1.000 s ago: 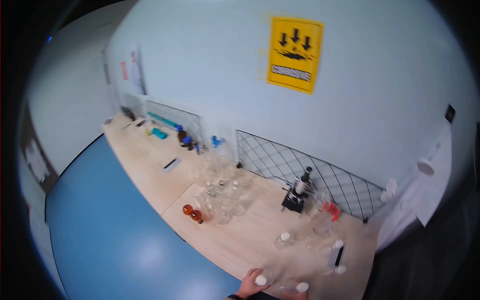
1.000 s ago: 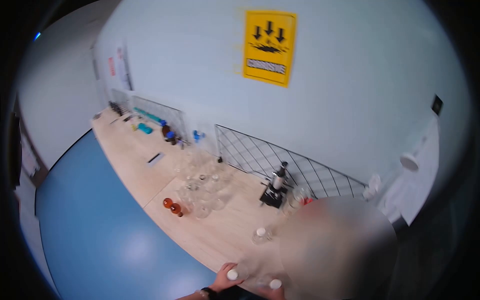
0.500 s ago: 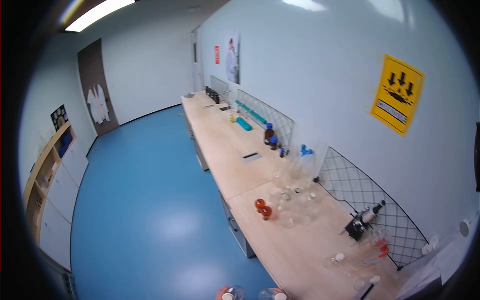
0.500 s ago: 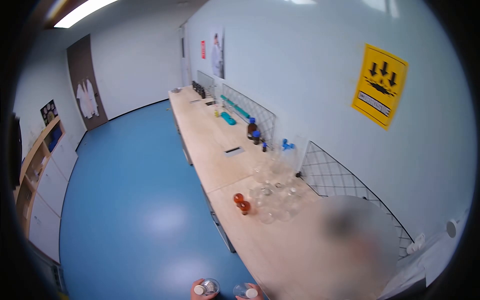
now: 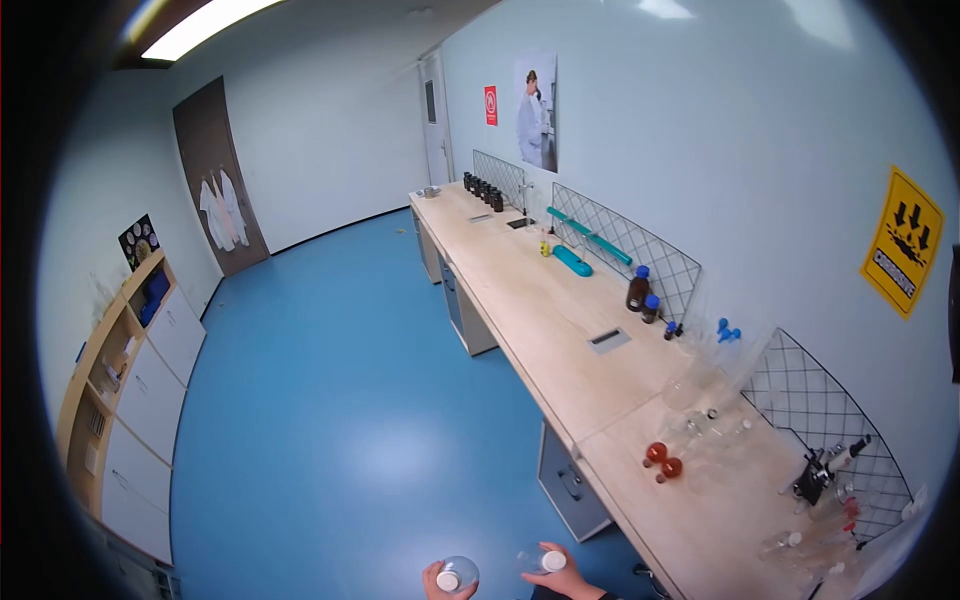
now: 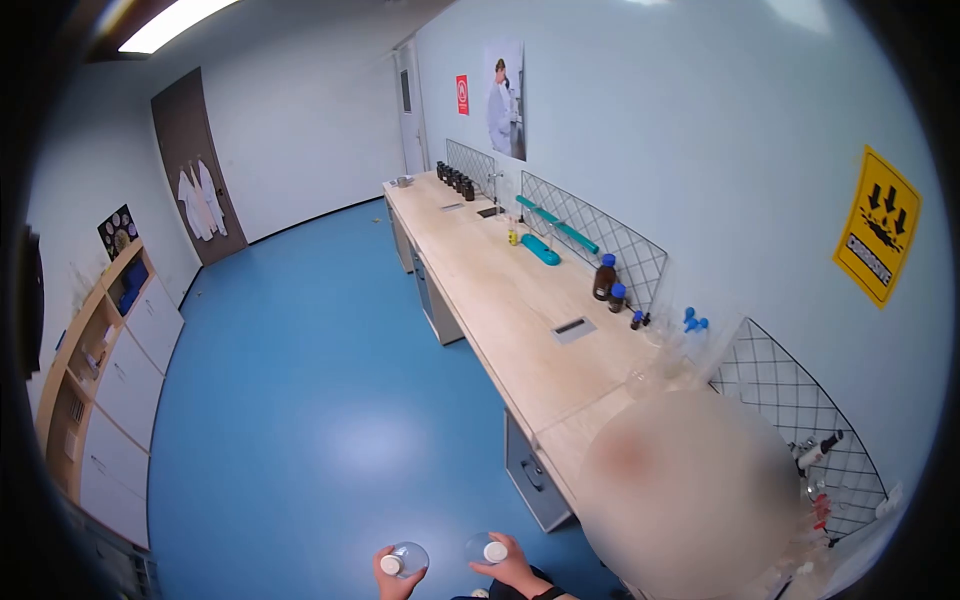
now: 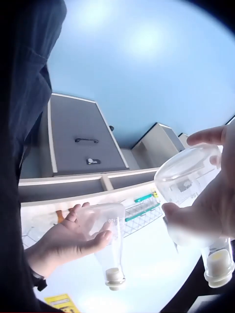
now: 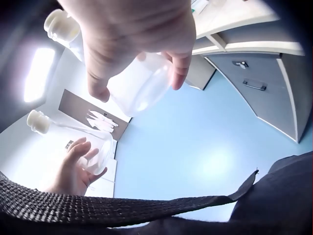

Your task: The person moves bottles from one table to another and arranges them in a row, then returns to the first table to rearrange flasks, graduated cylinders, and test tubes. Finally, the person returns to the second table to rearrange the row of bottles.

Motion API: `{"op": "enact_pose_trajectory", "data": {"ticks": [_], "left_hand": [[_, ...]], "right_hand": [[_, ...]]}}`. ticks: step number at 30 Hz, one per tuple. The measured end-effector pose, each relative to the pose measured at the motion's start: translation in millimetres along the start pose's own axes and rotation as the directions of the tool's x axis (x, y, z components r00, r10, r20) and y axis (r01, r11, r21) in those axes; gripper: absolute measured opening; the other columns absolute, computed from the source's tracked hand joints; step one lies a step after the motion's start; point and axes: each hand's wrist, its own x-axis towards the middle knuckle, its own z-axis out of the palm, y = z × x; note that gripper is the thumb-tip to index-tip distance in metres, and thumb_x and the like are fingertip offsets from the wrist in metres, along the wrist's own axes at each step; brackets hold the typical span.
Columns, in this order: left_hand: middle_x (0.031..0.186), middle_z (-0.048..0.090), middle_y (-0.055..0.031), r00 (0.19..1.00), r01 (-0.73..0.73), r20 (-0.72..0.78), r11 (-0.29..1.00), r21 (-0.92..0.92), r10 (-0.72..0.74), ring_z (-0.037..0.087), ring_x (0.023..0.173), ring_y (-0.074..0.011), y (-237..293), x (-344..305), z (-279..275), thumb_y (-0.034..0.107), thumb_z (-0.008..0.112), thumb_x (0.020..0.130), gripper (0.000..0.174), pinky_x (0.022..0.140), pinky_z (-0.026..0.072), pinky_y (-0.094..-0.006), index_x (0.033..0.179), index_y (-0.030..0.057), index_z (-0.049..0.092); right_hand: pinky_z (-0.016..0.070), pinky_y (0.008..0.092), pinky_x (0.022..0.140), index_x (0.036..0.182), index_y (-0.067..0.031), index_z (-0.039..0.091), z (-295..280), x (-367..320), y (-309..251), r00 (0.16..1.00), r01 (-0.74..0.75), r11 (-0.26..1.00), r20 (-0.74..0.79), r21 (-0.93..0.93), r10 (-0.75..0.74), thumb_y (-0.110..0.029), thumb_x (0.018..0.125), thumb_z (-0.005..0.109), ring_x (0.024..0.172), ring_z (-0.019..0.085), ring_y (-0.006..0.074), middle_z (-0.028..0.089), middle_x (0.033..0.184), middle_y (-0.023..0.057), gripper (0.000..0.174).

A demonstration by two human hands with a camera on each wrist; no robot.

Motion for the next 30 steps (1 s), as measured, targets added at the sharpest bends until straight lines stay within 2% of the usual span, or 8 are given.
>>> {"op": "enact_pose_trajectory", "data": {"ticks": [10, 13, 16, 17, 19, 21, 28, 30], "left_hand": [[0.110, 0.052, -0.0131, 0.991, 0.086, -0.096, 0.991, -0.102, -0.096, 0.052, 0.099, -0.0219, -71.1, 174.2, 24.0, 0.012, 0.082, 0.060, 0.078, 0.087, 0.0448, -0.0351, 0.121, 0.0027, 0.035], [0.111, 0.052, -0.0141, 0.991, 0.076, -0.101, 0.986, -0.149, -0.091, 0.052, 0.101, -0.0241, -62.3, 261.7, 24.5, 0.012, 0.082, 0.060, 0.080, 0.088, 0.0447, -0.0366, 0.122, 0.0001, 0.034], [0.110, 0.052, -0.0137, 0.961, 0.238, -0.066, 0.920, -0.311, -0.270, 0.053, 0.100, -0.0237, -20.6, 355.9, 12.5, 0.012, 0.082, 0.061, 0.078, 0.088, 0.0449, -0.0366, 0.123, -0.0006, 0.035], [0.108, 0.054, -0.0132, 0.973, 0.190, -0.075, 0.938, -0.291, -0.221, 0.054, 0.098, -0.0231, -65.0, 377.0, 21.4, 0.013, 0.080, 0.063, 0.077, 0.085, 0.0458, -0.0353, 0.124, -0.0006, 0.035], [0.106, 0.055, -0.0130, 0.982, 0.102, -0.140, 0.977, -0.188, -0.130, 0.055, 0.095, -0.0228, -95.2, 423.2, 16.2, 0.014, 0.080, 0.064, 0.074, 0.083, 0.0463, -0.0349, 0.124, -0.0002, 0.038], [0.104, 0.056, -0.0126, 0.971, 0.147, -0.198, 0.987, 0.059, -0.132, 0.055, 0.092, -0.0226, -74.5, 462.0, 3.6, 0.015, 0.079, 0.065, 0.067, 0.081, 0.0462, -0.0344, 0.120, 0.0011, 0.044], [0.106, 0.055, -0.0127, 0.941, 0.237, -0.227, 0.968, -0.083, -0.250, 0.053, 0.094, -0.0234, -57.6, 594.8, -28.6, 0.015, 0.078, 0.065, 0.061, 0.083, 0.0451, -0.0349, 0.117, 0.0006, 0.048], [0.104, 0.057, -0.0127, 0.945, 0.216, -0.243, 0.975, -0.048, -0.221, 0.054, 0.092, -0.0248, -120.0, 627.8, -25.0, 0.013, 0.075, 0.068, 0.055, 0.084, 0.0445, -0.0358, 0.115, -0.0004, 0.049]], "right_hand": [[0.0413, 0.0373, 0.091, 0.112, -0.0016, 0.051, 35.5, 201.5, 5.8, 0.993, 0.081, 0.991, -0.073, -0.110, -0.089, -0.040, 0.056, 0.081, 0.103, 0.052, 0.0313, 0.055, 0.106, 0.0169, 0.074], [0.0412, 0.0370, 0.091, 0.114, -0.0019, 0.050, 44.7, 283.9, 6.5, 1.000, 0.018, 0.991, -0.008, -0.130, -0.020, -0.040, 0.057, 0.080, 0.105, 0.051, 0.0311, 0.053, 0.109, 0.0170, 0.074], [0.0437, 0.0360, 0.088, 0.120, -0.0041, 0.045, 55.1, 369.4, -30.5, 0.999, -0.036, 0.998, -0.025, -0.059, 0.034, -0.027, 0.059, 0.082, 0.101, 0.054, 0.0276, 0.056, 0.110, 0.0149, 0.075], [0.0408, 0.0366, 0.093, 0.124, -0.0028, 0.043, 58.5, 402.7, -37.7, 0.992, -0.080, 0.997, 0.100, 0.009, 0.079, -0.026, 0.067, 0.074, 0.108, 0.050, 0.0308, 0.052, 0.117, 0.0182, 0.069], [0.0408, 0.0373, 0.092, 0.118, -0.0027, 0.047, 70.3, 473.9, -47.9, 0.993, 0.045, 0.997, 0.109, -0.057, -0.039, -0.035, 0.062, 0.078, 0.108, 0.050, 0.0312, 0.052, 0.113, 0.0174, 0.072], [0.0411, 0.0370, 0.092, 0.116, -0.0022, 0.048, 84.0, 533.3, -65.5, 0.986, 0.108, 0.991, 0.134, -0.080, -0.097, -0.039, 0.059, 0.080, 0.107, 0.050, 0.0304, 0.051, 0.112, 0.0170, 0.075], [0.0397, 0.0363, 0.094, 0.121, -0.0044, 0.046, 165.1, 691.9, -112.8, 0.977, 0.149, 0.989, 0.151, 0.016, -0.149, -0.039, 0.061, 0.079, 0.111, 0.048, 0.0298, 0.050, 0.117, 0.0154, 0.077], [0.0389, 0.0370, 0.095, 0.122, -0.0053, 0.046, 187.0, 724.3, -110.2, 0.982, 0.090, 0.995, 0.162, 0.036, -0.095, -0.040, 0.061, 0.078, 0.113, 0.046, 0.0307, 0.049, 0.118, 0.0155, 0.077]]}}
